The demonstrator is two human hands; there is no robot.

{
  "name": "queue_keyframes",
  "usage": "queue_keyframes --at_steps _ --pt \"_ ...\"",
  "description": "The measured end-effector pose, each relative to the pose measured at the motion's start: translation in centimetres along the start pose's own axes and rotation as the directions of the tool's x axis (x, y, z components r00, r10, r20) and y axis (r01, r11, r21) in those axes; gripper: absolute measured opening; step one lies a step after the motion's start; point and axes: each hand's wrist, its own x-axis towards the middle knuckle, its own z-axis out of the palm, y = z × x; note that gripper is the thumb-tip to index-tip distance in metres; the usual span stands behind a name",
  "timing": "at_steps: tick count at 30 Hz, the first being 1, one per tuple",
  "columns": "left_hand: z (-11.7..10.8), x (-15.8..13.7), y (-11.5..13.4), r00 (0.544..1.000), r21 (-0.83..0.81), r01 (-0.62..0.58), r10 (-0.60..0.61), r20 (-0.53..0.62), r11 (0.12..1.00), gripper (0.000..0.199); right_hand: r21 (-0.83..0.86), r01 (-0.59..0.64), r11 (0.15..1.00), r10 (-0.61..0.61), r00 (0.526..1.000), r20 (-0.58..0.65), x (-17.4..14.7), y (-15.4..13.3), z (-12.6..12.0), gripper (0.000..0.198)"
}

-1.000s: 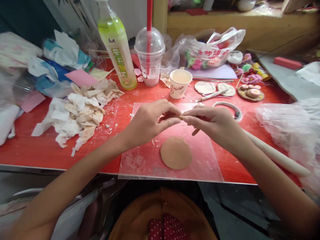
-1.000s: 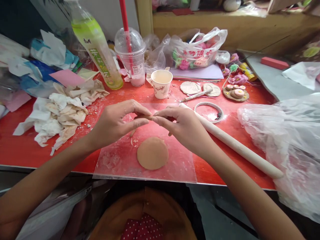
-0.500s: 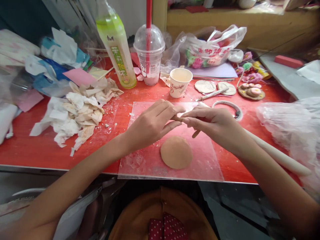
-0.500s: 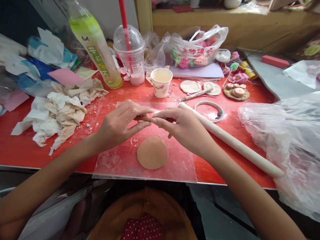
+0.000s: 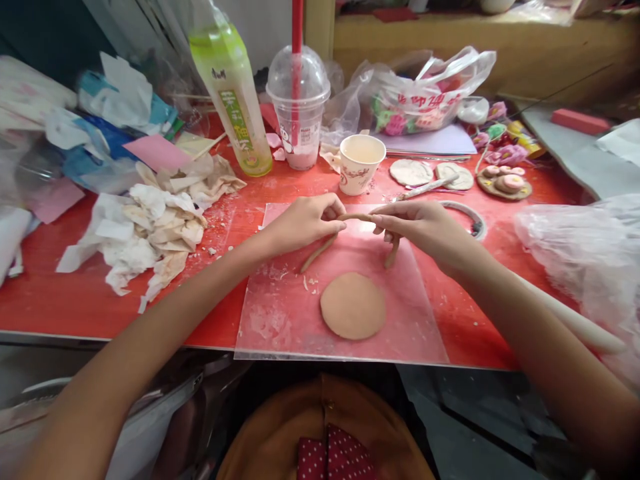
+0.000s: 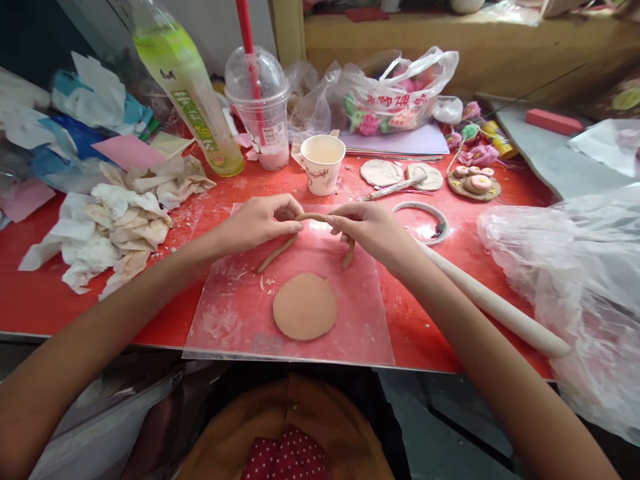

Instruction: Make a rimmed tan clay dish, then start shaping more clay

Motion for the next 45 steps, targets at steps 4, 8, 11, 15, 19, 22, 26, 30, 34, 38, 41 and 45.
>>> queue_keyframes --at_steps 4,8,11,15,19,22,26,30,34,38,41,45 --pt "0.0 1.0 -0.2 0.999 0.017 0.036 -0.036 0.0 0.999 0.019 -0.282 0.043 0.959 -0.046 0.999 -0.006 0.1 0.4 -0.2 0.021" --pt "0.3 1.0 -0.6 0.998 0.166 -0.024 0.034 -0.057 0.986 0.021 -0.537 0.042 0.843 -0.135 0.982 -0.135 -0.7 -0.8 -0.7 0.025" --pt "0.0 0.8 -1.3 0.971 0.245 -0.026 0.082 -0.223 0.969 0.018 -0.577 0.093 0.812 -0.263 0.94 -0.219 -0.6 -2.6 -1.6 0.033" --pt "-0.5 0.8 -3.1 0.896 0.285 -0.017 0.142 -0.421 0.958 0.015 -0.612 0.216 0.761 -0.376 0.915 -0.145 2.2 -4.0 -2.6 0.046" --pt "-0.5 1.1 -4.9 0.852 0.321 0.076 0.106 -0.513 0.944 0.015 -0.7 0.3 0.648 -0.41 0.912 0.01 6.3 -2.6 -2.4 0.044" --pt "-0.4 1.3 -5.5 0.846 0.34 0.116 0.087 -0.526 0.933 0.015 -0.737 0.356 0.574 -0.473 0.879 0.057 8.2 -0.9 -2.2 0.04" --pt "-0.3 1.3 -5.6 0.84 0.374 0.11 0.115 -0.531 0.921 0.014 -0.712 0.356 0.605 -0.485 0.874 0.025 8.8 -0.2 -2.4 0.038" --pt "-0.3 1.3 -5.6 0.841 0.392 0.097 0.135 -0.524 0.915 0.014 -0.623 0.351 0.699 -0.467 0.884 -0.026 8.0 -1.1 -2.8 0.041" --pt "-0.2 1.3 -5.8 0.84 0.41 0.095 0.148 -0.522 0.907 0.014 -0.441 0.357 0.824 -0.47 0.865 -0.178 4.7 -2.5 -2.1 0.039" --pt "-0.1 1.4 -5.9 0.842 0.425 0.095 0.154 -0.516 0.9 0.015 -0.402 0.408 0.819 -0.46 0.887 -0.036 -0.7 -3.0 0.1 0.039" --pt "0.0 1.4 -5.7 0.85 0.434 0.102 0.149 -0.506 0.895 0.016 -0.382 0.502 0.775 -0.458 0.864 0.207 -3.7 -1.9 1.6 0.038" --pt "0.0 1.4 -5.5 0.857 0.445 0.103 0.147 -0.493 0.89 0.017 -0.364 0.523 0.771 -0.44 0.85 0.289 -5.3 0.0 2.5 0.038"
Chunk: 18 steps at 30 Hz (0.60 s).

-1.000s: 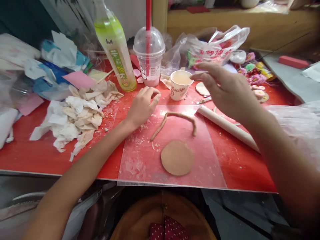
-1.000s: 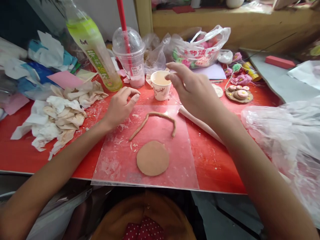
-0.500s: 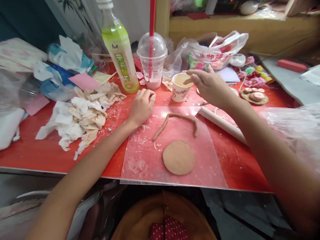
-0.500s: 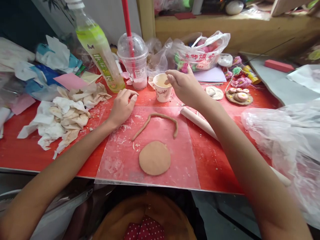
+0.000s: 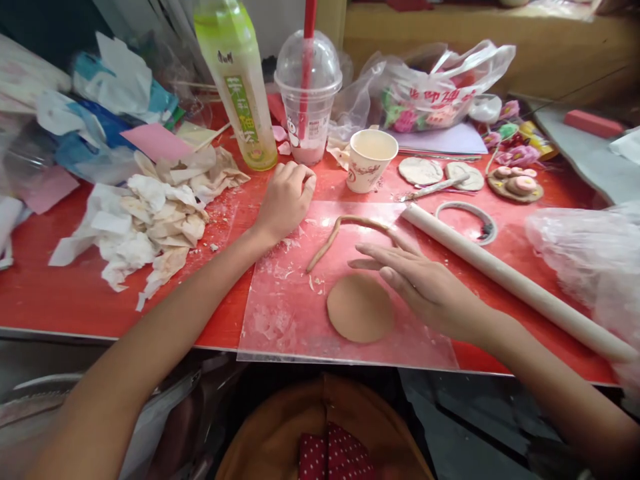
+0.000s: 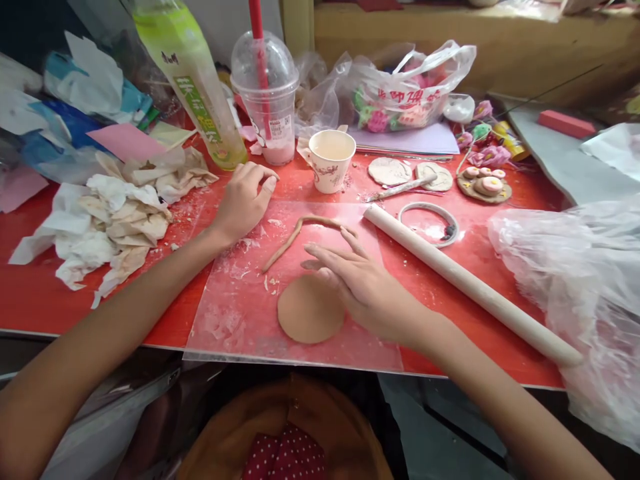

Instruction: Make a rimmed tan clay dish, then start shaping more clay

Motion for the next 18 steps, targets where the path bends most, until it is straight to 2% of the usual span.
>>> queue_keyframes --at_steps 10,18 --pt "0.0 0.0 0.0 1.0 -0.005 -0.003 0.003 0.012 1.0 0.019 -0.088 0.005 0.996 -0.003 1.0 0.022 -0.8 0.4 0.7 0.036" --pt "-0.1 0.0 0.2 0.999 -0.005 0.016 -0.016 0.037 1.0 0.02 -0.131 -0.039 0.991 0.039 0.999 -0.001 -3.0 0.8 0.7 0.037"
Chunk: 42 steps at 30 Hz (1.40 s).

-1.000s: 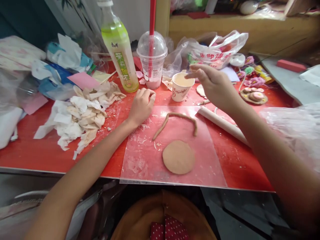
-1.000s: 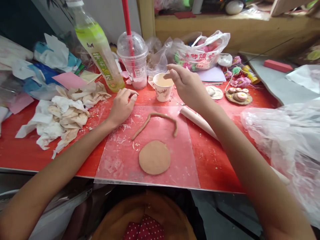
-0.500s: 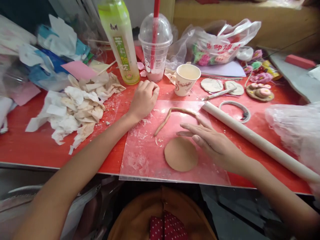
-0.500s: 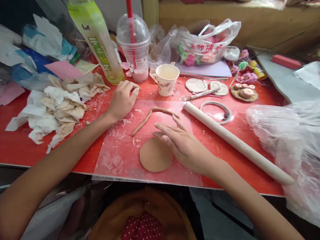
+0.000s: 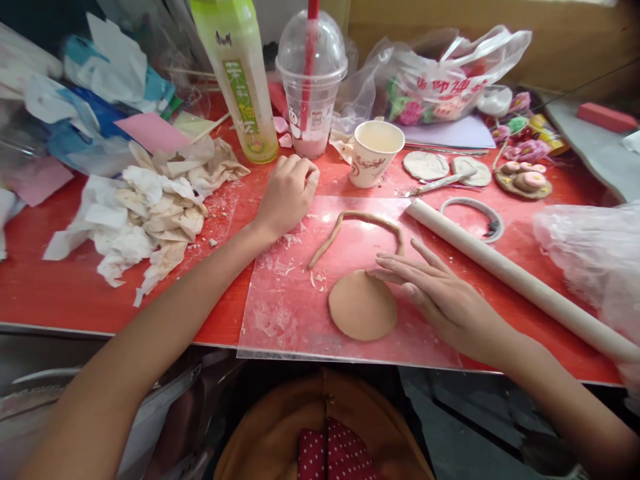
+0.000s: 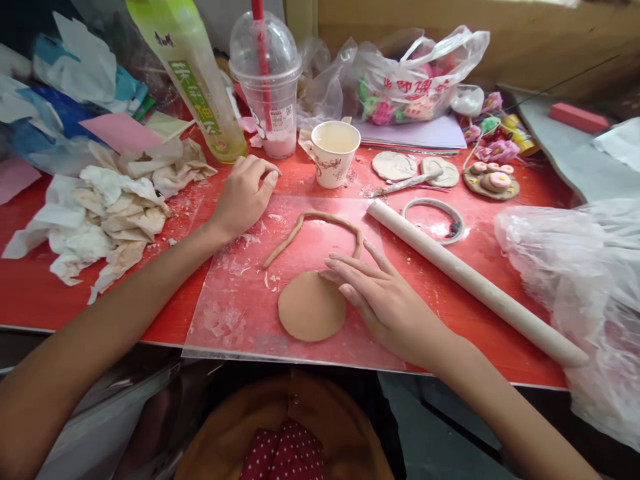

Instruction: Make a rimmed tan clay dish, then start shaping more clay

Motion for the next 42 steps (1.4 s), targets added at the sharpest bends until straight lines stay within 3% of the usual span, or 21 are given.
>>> queue_keyframes --at_steps 6,14,18,20,21,25,28,30,33,38,42 --pt "0.1 0.0 -0.1 1.0 -0.001 -0.013 0.013 -0.019 1.0 0.019 -0.056 0.045 0.997 -0.048 0.997 -0.052 -2.1 -0.2 0.0 0.044" --pt "0.1 0.1 -0.1 1.0 -0.015 -0.009 0.009 -0.019 1.0 0.016 -0.1 0.101 0.99 -0.102 0.995 -0.001 -4.8 -1.5 -1.1 0.057" --pt "0.1 0.1 -0.2 1.0 -0.017 -0.016 0.015 -0.021 1.0 0.016 -0.036 -0.047 0.998 0.042 0.989 -0.141 -1.5 -1.1 -4.4 0.043" --pt "0.2 0.1 -0.3 0.999 -0.01 -0.021 0.02 -0.031 1.0 0.016 -0.004 -0.176 0.984 0.165 0.931 -0.327 1.8 -0.1 -5.9 0.035" --pt "0.2 0.1 -0.4 0.999 -0.006 -0.024 0.024 -0.037 1.0 0.016 0.03 -0.184 0.983 0.182 0.913 -0.366 3.8 0.6 -6.3 0.034" --pt "0.2 0.1 -0.6 0.998 0.001 -0.039 0.039 -0.053 0.999 0.017 0.019 -0.141 0.99 0.139 0.928 -0.345 11.0 4.2 -6.6 0.04" --pt "0.1 0.0 -0.6 0.998 0.009 -0.043 0.043 -0.048 0.999 0.017 -0.16 -0.111 0.981 0.057 0.95 -0.307 14.0 6.6 -5.6 0.043" --pt "0.1 0.0 -0.6 0.998 0.014 -0.047 0.047 -0.04 0.999 0.017 -0.303 -0.07 0.95 -0.025 0.954 -0.299 14.6 7.6 -4.9 0.044" --pt "0.3 0.0 -0.7 0.998 0.006 -0.05 0.05 -0.035 0.999 0.018 -0.386 -0.049 0.921 -0.065 0.959 -0.276 14.6 8.4 -4.1 0.046" --pt "0.4 0.0 -0.8 0.998 0.014 -0.051 0.051 -0.033 0.999 0.019 -0.297 -0.072 0.952 -0.03 0.945 -0.325 14.2 7.9 -4.1 0.045" --pt "0.4 0.0 -0.8 0.998 0.024 -0.055 0.056 -0.037 0.998 0.019 -0.239 -0.036 0.97 -0.065 0.915 -0.399 12.3 4.9 -4.6 0.043"
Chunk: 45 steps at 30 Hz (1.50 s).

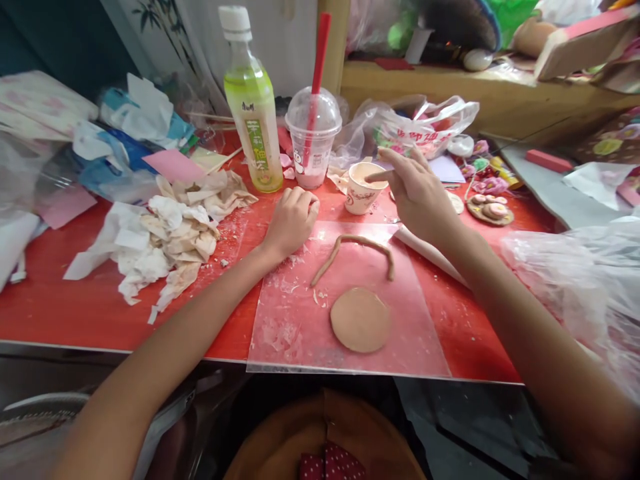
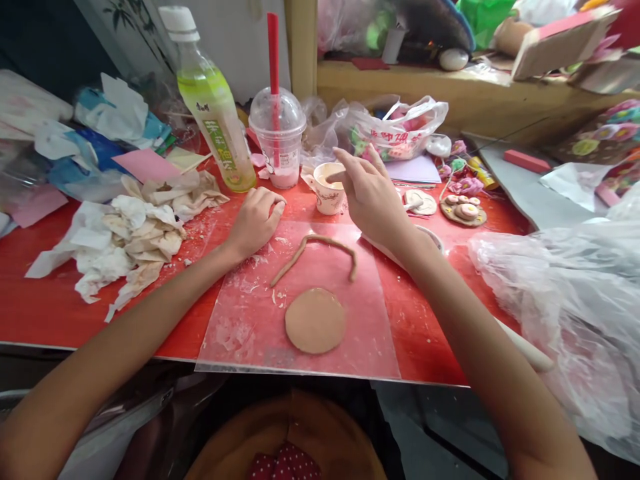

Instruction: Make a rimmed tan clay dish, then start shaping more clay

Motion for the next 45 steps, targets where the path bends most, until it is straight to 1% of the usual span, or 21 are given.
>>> queue_keyframes --at_steps 1,2,4,5,6,9,11,15,19,25,29,31,32,34,35,36,37,39,41,43,45 --pt "0.0 0.0 0.0 1.0 0.005 0.0 0.0 -0.004 1.0 0.019 0.012 0.037 0.999 -0.037 0.999 0.034 -0.8 -1.1 -0.6 0.044" --pt "0.0 0.0 0.1 1.0 0.011 0.0 0.0 -0.007 1.0 0.019 0.031 0.075 0.997 -0.075 0.997 0.023 -1.8 -2.2 -1.2 0.043" --pt "0.0 -0.1 0.1 1.0 0.023 0.001 0.0 -0.011 1.0 0.019 0.081 0.139 0.987 -0.15 0.979 0.14 -4.2 -4.3 -1.9 0.048" --pt "0.0 -0.1 0.2 1.0 0.027 -0.001 0.001 -0.011 1.0 0.019 0.118 0.196 0.974 -0.216 0.958 0.19 -5.4 -5.2 -2.1 0.051" --pt "0.0 -0.1 0.2 1.0 0.031 -0.002 0.003 -0.011 1.0 0.018 0.141 0.21 0.967 -0.24 0.939 0.247 -6.6 -5.9 -2.1 0.055" --pt "0.0 -0.1 0.3 1.0 0.035 -0.005 0.005 -0.006 0.999 0.018 0.159 0.213 0.964 -0.25 0.929 0.271 -9.5 -6.9 -1.6 0.064" --pt "0.0 -0.1 0.3 1.0 0.032 -0.004 0.005 -0.003 0.999 0.019 0.137 0.204 0.969 -0.234 0.935 0.267 -10.6 -7.0 -1.2 0.065" --pt "0.1 -0.1 0.3 1.0 0.028 -0.008 0.008 0.002 1.0 0.02 0.088 0.205 0.975 -0.222 0.934 0.279 -11.3 -6.9 -0.9 0.068" --pt "0.1 -0.1 0.3 1.0 0.022 -0.002 0.001 0.014 1.0 0.02 0.116 0.216 0.97 -0.241 0.927 0.288 -11.4 -7.6 -0.7 0.072" --pt "-0.1 0.0 0.6 0.999 0.026 0.013 -0.014 0.047 1.0 0.019 0.256 0.232 0.938 -0.308 0.898 0.315 -12.0 -9.1 -0.4 0.072" --pt "-0.2 0.0 0.7 0.998 0.049 0.012 -0.015 0.057 0.999 0.021 0.337 0.269 0.902 -0.374 0.876 0.304 -12.7 -9.0 -1.4 0.063" --pt "-0.2 0.0 0.7 0.998 0.058 0.017 -0.021 0.066 0.998 0.022 0.323 0.233 0.917 -0.331 0.897 0.293 -12.3 -8.3 -2.3 0.055" --pt "-0.2 0.0 0.7 0.997 0.06 0.018 -0.022 0.069 0.998 0.022 0.299 0.175 0.938 -0.26 0.925 0.276 -11.8 -7.8 -2.7 0.051" --pt "-0.2 0.0 0.8 0.997 0.061 0.016 -0.02 0.073 0.998 0.023 0.261 -0.004 0.965 -0.044 0.983 0.179 -9.9 -6.4 -3.2 0.041" --pt "-0.2 -0.1 0.8 0.997 0.063 0.014 -0.019 0.072 0.998 0.023 0.265 -0.087 0.96 0.063 0.993 0.097 -8.6 -5.6 -3.3 0.037" --pt "-0.2 -0.1 0.8 0.997 0.067 0.013 -0.018 0.072 0.998 0.023 0.229 -0.152 0.961 0.148 0.988 0.033 -7.2 -4.8 -3.1 0.034" --pt "-0.2 -0.1 0.7 0.997 0.072 0.013 -0.018 0.07 0.997 0.023 0.19 -0.174 0.966 0.176 0.984 0.009 -5.7 -4.0 -2.8 0.033" --pt "-0.2 -0.1 0.7 0.998 0.081 0.014 -0.019 0.066 0.997 0.023 0.054 -0.199 0.978 0.198 0.98 0.026 -2.8 -2.2 -1.7 0.038" --pt "-0.2 -0.1 0.6 0.998 0.087 0.016 -0.021 0.063 0.996 0.023 -0.061 -0.207 0.976 0.213 0.97 0.115 -0.4 -0.7 -0.3 0.041" --pt "-0.2 0.0 0.5 0.998 0.088 0.019 -0.025 0.062 0.996 0.023 -0.16 -0.171 0.972 0.197 0.967 0.163 1.0 0.5 1.1 0.042" --pt "-0.2 0.0 0.4 0.998 0.083 0.022 -0.027 0.062 0.996 0.022 -0.214 -0.14 0.967 0.184 0.962 0.201 1.6 1.1 2.1 0.042"
